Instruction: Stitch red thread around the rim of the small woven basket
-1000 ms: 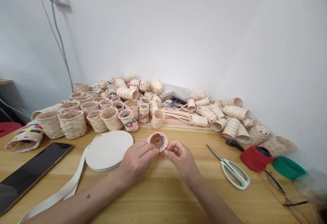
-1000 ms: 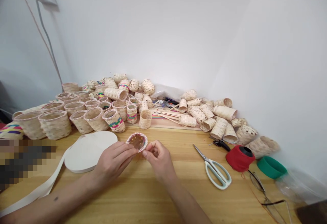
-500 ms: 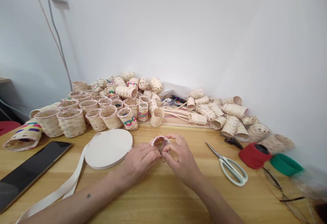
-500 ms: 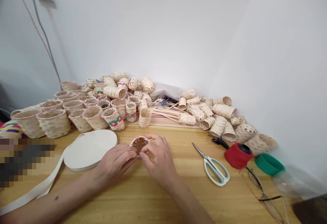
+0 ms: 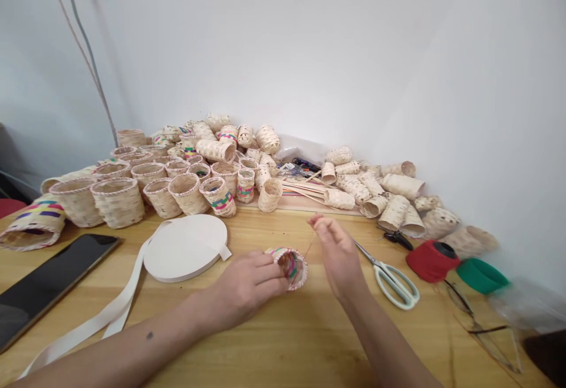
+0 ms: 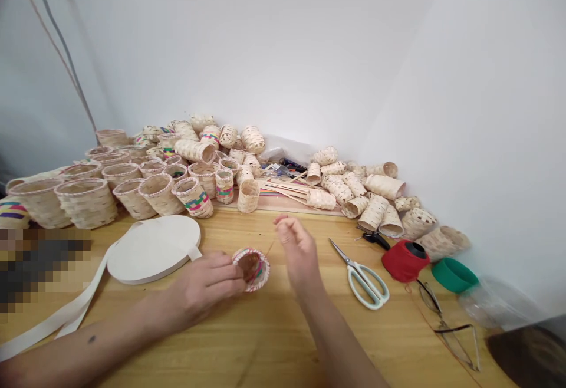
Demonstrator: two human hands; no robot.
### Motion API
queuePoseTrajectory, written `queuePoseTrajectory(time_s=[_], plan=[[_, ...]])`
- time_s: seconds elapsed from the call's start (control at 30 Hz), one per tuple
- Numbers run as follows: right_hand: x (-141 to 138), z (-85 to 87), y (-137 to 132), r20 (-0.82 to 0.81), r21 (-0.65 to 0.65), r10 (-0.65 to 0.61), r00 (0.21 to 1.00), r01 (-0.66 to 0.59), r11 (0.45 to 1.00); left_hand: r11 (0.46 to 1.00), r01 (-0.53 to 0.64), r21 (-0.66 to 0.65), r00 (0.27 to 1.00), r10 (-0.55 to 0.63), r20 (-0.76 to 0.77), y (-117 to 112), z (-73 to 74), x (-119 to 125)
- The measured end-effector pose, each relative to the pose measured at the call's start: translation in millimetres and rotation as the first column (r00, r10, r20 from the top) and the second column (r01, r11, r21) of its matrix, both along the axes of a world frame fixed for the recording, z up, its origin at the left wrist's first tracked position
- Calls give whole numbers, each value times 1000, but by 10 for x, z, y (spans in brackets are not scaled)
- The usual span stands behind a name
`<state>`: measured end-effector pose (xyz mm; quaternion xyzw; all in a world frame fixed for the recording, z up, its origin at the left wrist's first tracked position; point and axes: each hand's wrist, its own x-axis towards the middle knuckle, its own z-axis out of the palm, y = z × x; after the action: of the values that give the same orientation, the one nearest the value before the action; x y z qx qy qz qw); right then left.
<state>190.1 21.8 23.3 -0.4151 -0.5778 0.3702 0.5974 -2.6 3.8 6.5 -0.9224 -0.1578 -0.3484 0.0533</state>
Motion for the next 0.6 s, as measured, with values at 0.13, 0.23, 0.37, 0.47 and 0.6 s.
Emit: queuePoseTrajectory(time_s=[0.13, 0.23, 0.37, 0.47, 0.6], plan=[[35, 150, -49, -364, -131, 260, 895, -325, 936, 917, 117, -382, 988, -67, 142, -18, 147, -34], [107, 189, -29, -354, -205, 337, 872, -424, 882, 732, 219, -646, 974, -124, 189, 5, 237, -90], [533, 123, 260, -216, -199, -50, 975, 6, 980, 546, 299, -783, 954, -162, 251, 60, 228, -147], [852, 92, 428, -174, -166, -186, 967, 157, 974, 475, 318, -820, 948, -147, 282, 100, 177, -168], [741, 149, 282, 1, -204, -52, 999, 51, 978, 447, 313, -838, 949, -118, 291, 124, 154, -178]])
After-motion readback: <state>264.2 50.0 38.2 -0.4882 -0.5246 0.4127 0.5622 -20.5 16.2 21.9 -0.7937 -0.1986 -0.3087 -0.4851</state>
